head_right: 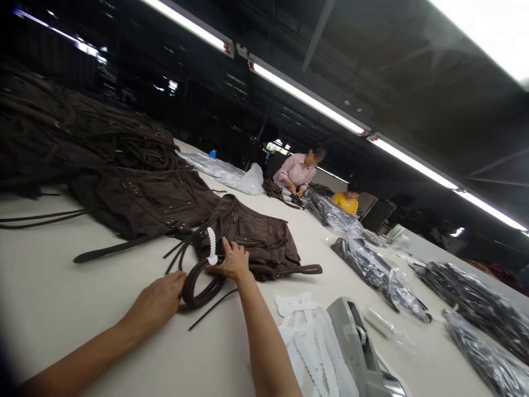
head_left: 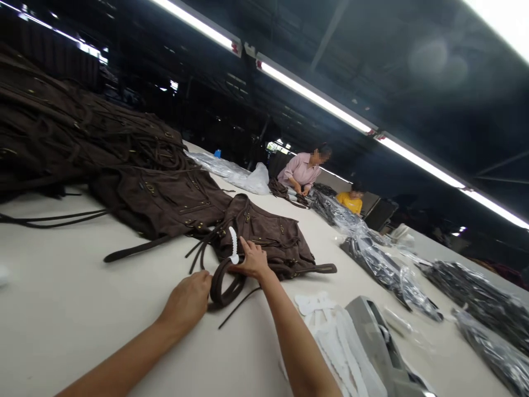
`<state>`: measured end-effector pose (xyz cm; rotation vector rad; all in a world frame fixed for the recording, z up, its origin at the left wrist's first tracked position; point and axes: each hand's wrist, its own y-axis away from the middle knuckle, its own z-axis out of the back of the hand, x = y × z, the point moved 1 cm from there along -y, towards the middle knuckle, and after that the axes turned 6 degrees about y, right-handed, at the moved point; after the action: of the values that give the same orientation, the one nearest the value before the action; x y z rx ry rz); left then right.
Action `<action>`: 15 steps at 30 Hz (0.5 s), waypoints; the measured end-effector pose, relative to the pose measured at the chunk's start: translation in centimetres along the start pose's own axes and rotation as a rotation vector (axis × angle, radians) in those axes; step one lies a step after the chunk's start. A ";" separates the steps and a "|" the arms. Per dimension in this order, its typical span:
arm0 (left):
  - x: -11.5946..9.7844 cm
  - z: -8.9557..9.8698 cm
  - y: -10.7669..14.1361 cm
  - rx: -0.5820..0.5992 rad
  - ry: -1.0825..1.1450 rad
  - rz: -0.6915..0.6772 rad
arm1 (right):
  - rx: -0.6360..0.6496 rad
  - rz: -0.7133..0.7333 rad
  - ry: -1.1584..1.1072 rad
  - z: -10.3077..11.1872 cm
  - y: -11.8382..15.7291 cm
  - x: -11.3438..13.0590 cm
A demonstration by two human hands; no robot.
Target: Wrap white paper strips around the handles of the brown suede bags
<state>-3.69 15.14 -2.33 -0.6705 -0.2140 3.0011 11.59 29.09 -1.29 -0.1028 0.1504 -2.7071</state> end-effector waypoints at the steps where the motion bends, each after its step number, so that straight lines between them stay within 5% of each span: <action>1: 0.1 0.1 -0.2 0.008 -0.023 0.010 | -0.010 -0.027 0.009 -0.4 -0.4 0.1; 8: 0.3 0.2 -0.6 0.010 -0.076 0.030 | -0.132 -0.095 0.046 -2.1 -1.1 -0.5; 15: 0.0 0.8 0.0 0.040 -0.086 0.036 | -0.150 -0.362 0.081 -1.6 -4.0 -3.1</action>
<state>-4.07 15.08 -1.59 -0.5482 -0.1470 3.0623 12.63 34.14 -2.54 -0.0703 0.3940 -3.0590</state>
